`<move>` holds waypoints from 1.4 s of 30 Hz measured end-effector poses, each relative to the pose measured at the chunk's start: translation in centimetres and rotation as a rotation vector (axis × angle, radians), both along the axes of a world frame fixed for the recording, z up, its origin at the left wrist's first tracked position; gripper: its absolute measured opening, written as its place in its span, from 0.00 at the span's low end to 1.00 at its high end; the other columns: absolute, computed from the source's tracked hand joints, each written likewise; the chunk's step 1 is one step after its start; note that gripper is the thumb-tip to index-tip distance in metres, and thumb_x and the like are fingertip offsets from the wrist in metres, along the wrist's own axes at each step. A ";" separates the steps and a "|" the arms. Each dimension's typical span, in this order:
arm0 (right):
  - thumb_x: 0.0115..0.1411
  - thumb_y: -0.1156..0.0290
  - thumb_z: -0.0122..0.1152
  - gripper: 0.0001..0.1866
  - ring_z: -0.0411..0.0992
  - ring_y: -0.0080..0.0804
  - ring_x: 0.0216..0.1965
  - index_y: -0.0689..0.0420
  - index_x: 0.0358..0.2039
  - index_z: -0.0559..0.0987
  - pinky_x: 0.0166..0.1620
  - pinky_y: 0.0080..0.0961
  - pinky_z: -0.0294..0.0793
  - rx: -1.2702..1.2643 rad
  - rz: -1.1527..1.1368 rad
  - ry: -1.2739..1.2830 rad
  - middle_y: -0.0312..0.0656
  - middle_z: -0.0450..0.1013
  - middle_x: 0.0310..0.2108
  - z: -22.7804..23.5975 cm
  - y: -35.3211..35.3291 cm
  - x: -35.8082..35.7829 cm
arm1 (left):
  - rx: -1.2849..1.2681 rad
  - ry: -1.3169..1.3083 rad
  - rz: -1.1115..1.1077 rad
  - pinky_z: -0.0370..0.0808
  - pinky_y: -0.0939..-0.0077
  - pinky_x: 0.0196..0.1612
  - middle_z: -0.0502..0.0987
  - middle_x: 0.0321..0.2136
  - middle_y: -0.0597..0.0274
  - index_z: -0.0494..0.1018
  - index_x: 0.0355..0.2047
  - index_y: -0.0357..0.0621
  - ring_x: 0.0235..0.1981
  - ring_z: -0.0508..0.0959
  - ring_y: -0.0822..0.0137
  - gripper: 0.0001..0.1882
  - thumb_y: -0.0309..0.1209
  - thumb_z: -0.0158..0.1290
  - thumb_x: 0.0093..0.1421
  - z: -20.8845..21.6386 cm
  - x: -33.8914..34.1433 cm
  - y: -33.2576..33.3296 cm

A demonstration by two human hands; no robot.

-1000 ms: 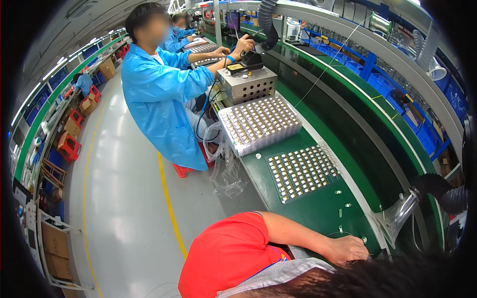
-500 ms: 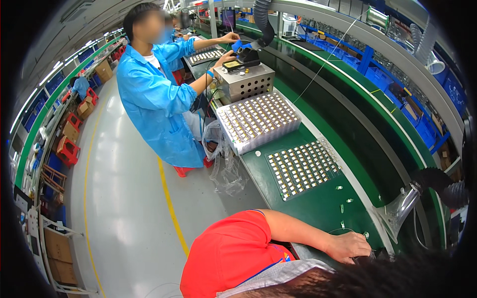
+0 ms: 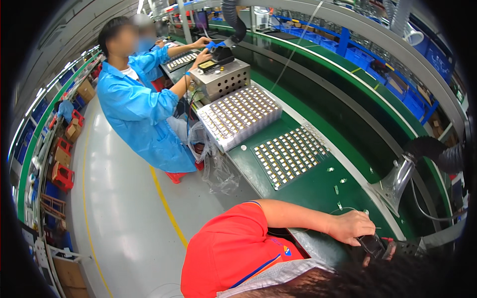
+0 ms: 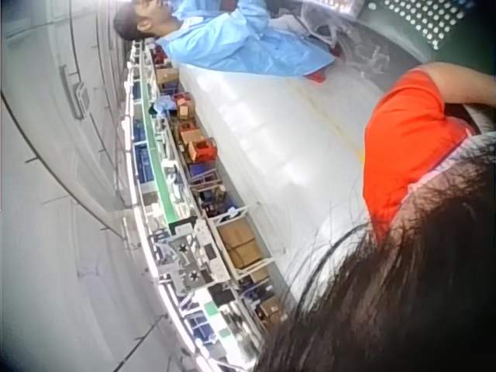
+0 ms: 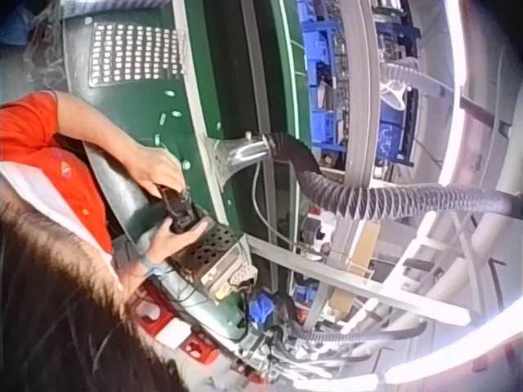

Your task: Soldering small electronic components on a component tray at a factory workbench.

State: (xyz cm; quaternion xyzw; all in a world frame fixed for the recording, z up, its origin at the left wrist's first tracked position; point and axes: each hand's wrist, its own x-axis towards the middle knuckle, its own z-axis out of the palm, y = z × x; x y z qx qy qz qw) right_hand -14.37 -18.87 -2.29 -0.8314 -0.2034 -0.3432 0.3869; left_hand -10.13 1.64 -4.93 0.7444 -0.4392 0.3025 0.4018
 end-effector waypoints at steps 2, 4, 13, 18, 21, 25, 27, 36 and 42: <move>0.47 0.72 0.60 0.31 0.68 0.44 0.49 0.64 0.54 0.65 0.49 0.34 0.69 -0.100 0.111 0.129 0.57 0.64 0.52 -0.8 -1.0 0.9 | 0.010 0.033 0.001 0.72 0.62 0.39 0.73 0.37 0.54 0.68 0.36 0.40 0.36 0.74 0.52 0.23 0.33 0.61 0.38 0.9 -0.3 0.1; 0.43 0.76 0.62 0.41 0.64 0.42 0.54 0.63 0.60 0.58 0.55 0.33 0.64 -0.319 0.086 0.149 0.55 0.61 0.56 0.3 -2.1 1.0 | 0.012 -0.001 -0.026 0.72 0.62 0.38 0.73 0.37 0.55 0.68 0.35 0.40 0.36 0.75 0.52 0.24 0.33 0.62 0.37 1.6 0.1 0.3; 0.43 0.87 0.56 0.28 0.64 0.43 0.56 0.62 0.49 0.68 0.58 0.31 0.59 0.076 0.271 0.249 0.51 0.65 0.55 0.6 -2.8 2.0 | 0.144 -0.051 -0.073 0.70 0.61 0.46 0.71 0.44 0.51 0.67 0.44 0.37 0.45 0.72 0.50 0.31 0.41 0.62 0.41 5.9 0.8 2.5; 0.42 0.88 0.55 0.26 0.64 0.45 0.56 0.62 0.45 0.69 0.58 0.31 0.59 -0.128 0.072 0.090 0.51 0.65 0.55 2.9 -5.1 1.6 | 0.083 -0.027 0.109 0.67 0.61 0.52 0.70 0.48 0.49 0.66 0.48 0.36 0.49 0.70 0.51 0.30 0.40 0.59 0.49 2.3 2.6 4.1; 0.41 0.88 0.57 0.27 0.66 0.43 0.54 0.61 0.46 0.70 0.55 0.29 0.63 -0.127 0.050 0.117 0.49 0.66 0.55 3.4 -5.1 1.8 | 0.255 0.235 0.210 0.68 0.62 0.52 0.71 0.47 0.49 0.67 0.47 0.37 0.49 0.70 0.52 0.25 0.35 0.58 0.50 -0.2 3.0 5.2; 0.39 0.90 0.58 0.27 0.65 0.41 0.55 0.62 0.44 0.70 0.56 0.28 0.62 -0.110 0.019 0.133 0.49 0.66 0.54 2.7 -5.1 2.3 | 0.349 0.355 0.253 0.69 0.63 0.50 0.69 0.48 0.50 0.66 0.49 0.37 0.49 0.70 0.51 0.27 0.35 0.58 0.50 -2.5 4.6 4.1; 0.37 0.87 0.61 0.28 0.68 0.44 0.52 0.61 0.44 0.70 0.52 0.28 0.67 -0.116 -0.018 0.084 0.50 0.67 0.53 2.5 -5.9 1.9 | 0.386 0.438 0.272 0.69 0.63 0.49 0.69 0.48 0.51 0.66 0.49 0.37 0.48 0.70 0.51 0.29 0.37 0.59 0.49 -2.4 5.6 2.2; 0.37 0.88 0.62 0.29 0.67 0.42 0.53 0.61 0.45 0.70 0.52 0.27 0.67 -0.066 -0.013 0.097 0.49 0.67 0.54 1.7 -6.4 1.2 | 0.421 0.293 0.262 0.73 0.61 0.37 0.72 0.31 0.53 0.73 0.30 0.36 0.37 0.73 0.53 0.12 0.31 0.59 0.48 -4.8 8.7 -0.5; 0.36 0.88 0.62 0.30 0.67 0.43 0.53 0.61 0.44 0.70 0.53 0.29 0.67 -0.098 0.042 0.147 0.49 0.67 0.53 2.4 -6.1 2.3 | 0.310 0.248 0.121 0.71 0.62 0.36 0.70 0.31 0.55 0.70 0.35 0.38 0.33 0.72 0.53 0.14 0.30 0.58 0.49 -2.3 1.8 1.5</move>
